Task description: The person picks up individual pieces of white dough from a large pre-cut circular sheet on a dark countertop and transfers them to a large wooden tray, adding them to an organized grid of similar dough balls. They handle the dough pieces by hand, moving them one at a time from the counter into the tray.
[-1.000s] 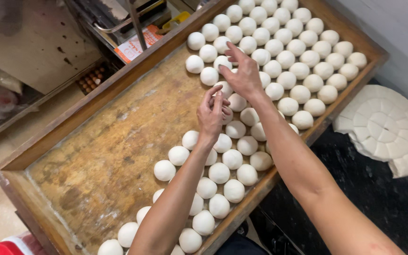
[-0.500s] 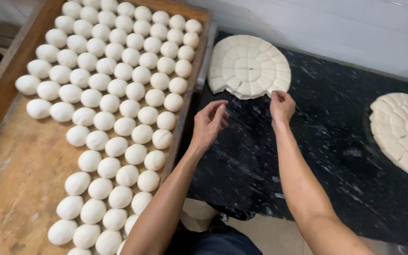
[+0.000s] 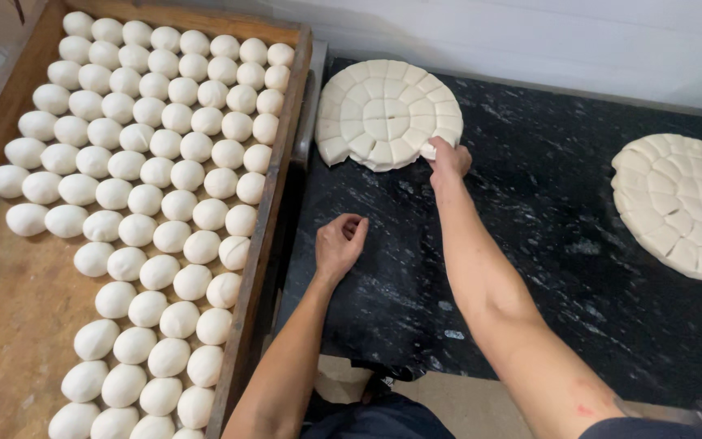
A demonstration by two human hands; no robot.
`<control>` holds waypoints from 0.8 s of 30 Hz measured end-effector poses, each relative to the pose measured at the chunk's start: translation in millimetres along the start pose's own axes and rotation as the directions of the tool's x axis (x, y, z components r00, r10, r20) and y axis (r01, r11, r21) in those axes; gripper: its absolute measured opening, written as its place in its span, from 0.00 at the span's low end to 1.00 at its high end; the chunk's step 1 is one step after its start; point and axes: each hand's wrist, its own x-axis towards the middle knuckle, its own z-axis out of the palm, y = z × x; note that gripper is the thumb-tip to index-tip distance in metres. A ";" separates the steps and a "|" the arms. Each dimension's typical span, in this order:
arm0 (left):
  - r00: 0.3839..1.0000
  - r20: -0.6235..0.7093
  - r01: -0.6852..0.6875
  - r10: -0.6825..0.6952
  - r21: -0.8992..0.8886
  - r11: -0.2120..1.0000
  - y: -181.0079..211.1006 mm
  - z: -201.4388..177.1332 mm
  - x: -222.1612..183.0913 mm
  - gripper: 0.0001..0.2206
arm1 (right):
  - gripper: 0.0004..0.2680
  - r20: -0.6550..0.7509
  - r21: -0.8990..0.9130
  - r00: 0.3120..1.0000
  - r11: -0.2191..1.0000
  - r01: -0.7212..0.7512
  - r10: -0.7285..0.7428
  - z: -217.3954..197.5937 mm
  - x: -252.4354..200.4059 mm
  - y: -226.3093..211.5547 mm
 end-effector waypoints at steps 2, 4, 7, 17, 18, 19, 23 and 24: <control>0.999 0.008 -0.031 0.031 0.006 1.000 2.4 -2.0 0.8 0.10 | 0.15 0.004 -0.011 1.000 1.000 0.013 -0.013 -19.2 -17.2 10.7; 0.998 0.011 -0.057 0.057 0.008 0.998 1.5 -3.4 0.4 0.10 | 0.14 0.078 0.095 0.997 0.995 -0.018 0.011 -45.8 -38.7 16.9; 0.994 0.003 -0.111 0.111 0.015 0.994 -1.9 -1.0 0.5 0.10 | 0.14 0.168 0.090 0.986 0.996 -0.031 0.015 -86.9 -80.1 13.4; 0.982 0.004 -0.190 0.190 0.042 0.981 -2.6 -3.4 -0.9 0.10 | 0.08 0.706 -0.564 0.485 0.004 0.826 -0.517 -157.1 -161.2 -0.8; 0.980 0.003 -0.197 0.197 0.038 0.980 -1.9 -3.1 -0.9 0.09 | 0.09 0.682 -0.610 0.489 -0.052 0.791 -0.544 -146.1 -148.2 -3.6; 0.982 0.005 -0.188 0.187 0.032 0.982 -1.7 -2.7 -0.1 0.10 | 0.10 0.658 -0.652 0.491 -0.106 0.751 -0.571 -133.6 -136.1 -6.7; 0.985 0.011 -0.170 0.170 0.013 0.985 -4.3 -1.2 -0.2 0.10 | 0.12 0.531 -0.683 0.562 0.072 0.727 -0.634 -91.6 -144.8 10.2; 0.985 0.009 -0.173 0.173 0.006 0.985 -5.1 -0.4 -0.3 0.10 | 0.13 0.536 -0.668 0.580 0.112 0.735 -0.613 -90.5 -154.7 13.9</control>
